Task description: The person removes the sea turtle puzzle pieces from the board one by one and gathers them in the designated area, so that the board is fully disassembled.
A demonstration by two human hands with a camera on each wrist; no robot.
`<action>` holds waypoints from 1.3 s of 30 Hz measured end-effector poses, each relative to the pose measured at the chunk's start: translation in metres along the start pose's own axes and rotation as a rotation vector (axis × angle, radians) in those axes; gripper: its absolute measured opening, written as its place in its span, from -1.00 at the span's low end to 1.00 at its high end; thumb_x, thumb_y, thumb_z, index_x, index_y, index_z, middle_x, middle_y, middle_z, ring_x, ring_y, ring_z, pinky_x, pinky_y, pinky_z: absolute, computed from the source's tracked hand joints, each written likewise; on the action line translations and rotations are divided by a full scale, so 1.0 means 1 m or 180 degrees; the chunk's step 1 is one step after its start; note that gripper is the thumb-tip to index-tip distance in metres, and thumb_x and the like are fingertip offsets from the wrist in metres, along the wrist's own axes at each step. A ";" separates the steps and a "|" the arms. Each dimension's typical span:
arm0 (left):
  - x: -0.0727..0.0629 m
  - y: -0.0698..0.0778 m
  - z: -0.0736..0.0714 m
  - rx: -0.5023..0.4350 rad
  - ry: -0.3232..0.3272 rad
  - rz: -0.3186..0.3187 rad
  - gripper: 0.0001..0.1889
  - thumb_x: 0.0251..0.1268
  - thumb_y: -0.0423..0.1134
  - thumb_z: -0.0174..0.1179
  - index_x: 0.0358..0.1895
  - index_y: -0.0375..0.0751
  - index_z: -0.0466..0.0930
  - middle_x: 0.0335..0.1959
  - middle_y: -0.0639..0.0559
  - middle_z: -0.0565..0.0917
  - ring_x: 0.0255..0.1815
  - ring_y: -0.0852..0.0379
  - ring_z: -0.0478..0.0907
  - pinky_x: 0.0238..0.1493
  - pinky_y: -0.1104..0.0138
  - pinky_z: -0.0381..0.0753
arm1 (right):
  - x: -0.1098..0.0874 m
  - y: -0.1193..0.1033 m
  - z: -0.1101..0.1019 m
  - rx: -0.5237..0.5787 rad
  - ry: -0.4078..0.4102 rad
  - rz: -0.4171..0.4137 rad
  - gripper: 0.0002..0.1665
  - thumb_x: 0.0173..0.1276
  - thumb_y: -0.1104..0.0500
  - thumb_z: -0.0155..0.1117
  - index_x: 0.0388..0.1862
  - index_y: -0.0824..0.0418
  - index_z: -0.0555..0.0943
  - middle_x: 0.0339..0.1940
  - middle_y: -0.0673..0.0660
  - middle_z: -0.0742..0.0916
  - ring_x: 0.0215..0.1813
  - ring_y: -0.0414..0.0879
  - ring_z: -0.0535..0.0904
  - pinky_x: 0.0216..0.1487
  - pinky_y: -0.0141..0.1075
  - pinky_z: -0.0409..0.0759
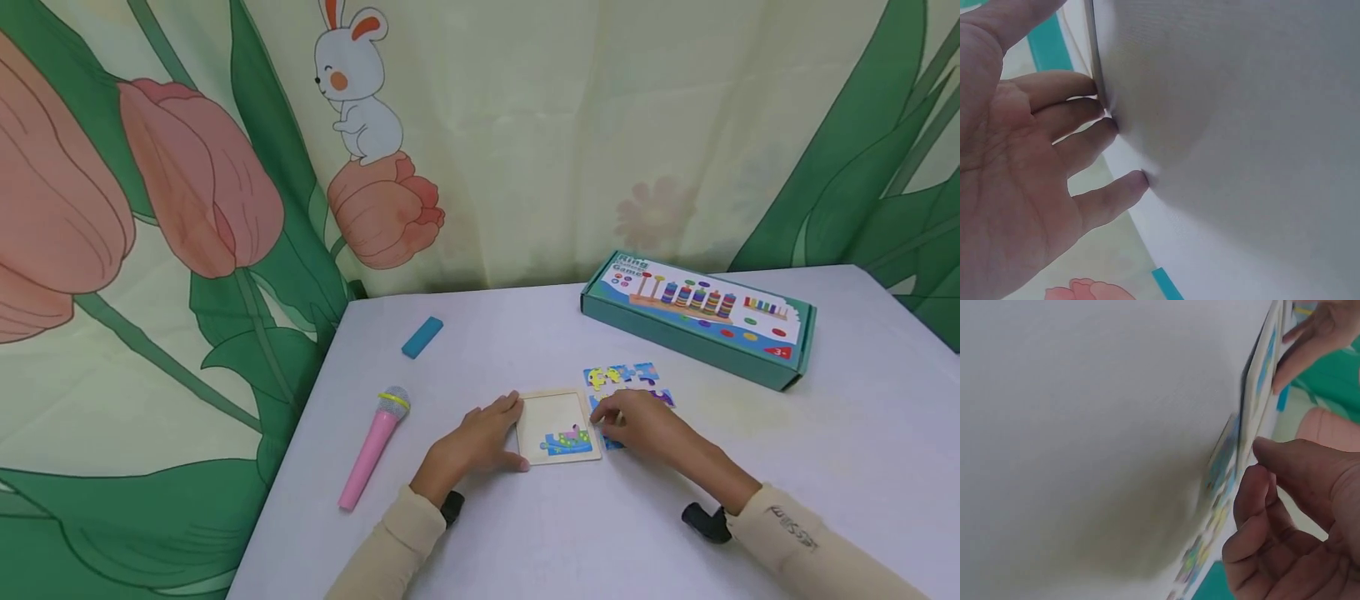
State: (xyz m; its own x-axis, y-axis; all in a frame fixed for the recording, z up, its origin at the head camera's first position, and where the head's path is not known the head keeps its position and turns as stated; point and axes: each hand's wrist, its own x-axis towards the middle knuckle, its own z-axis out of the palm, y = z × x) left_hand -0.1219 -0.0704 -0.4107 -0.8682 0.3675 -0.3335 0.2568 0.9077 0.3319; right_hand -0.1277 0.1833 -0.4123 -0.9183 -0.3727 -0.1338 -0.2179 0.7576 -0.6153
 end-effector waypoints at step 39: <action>0.002 0.002 0.002 0.0240 -0.0022 0.0002 0.01 0.13 0.00 0.55 0.60 -0.23 0.22 0.63 -0.03 0.18 0.62 0.03 0.10 0.53 0.04 0.19 | -0.015 0.039 -0.043 0.0896 -0.0116 0.0261 -0.80 0.36 0.28 0.45 -0.06 0.31 0.77 -0.22 0.08 0.74 -0.28 -0.04 0.63 -0.29 -0.30 0.69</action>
State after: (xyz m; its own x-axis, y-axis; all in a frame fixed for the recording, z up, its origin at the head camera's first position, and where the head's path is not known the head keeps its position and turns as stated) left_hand -0.1223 -0.0678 -0.4129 -0.8651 0.3693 -0.3394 0.2888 0.9200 0.2648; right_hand -0.1364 0.2415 -0.4003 -0.9154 -0.3394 -0.2166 -0.0386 0.6095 -0.7919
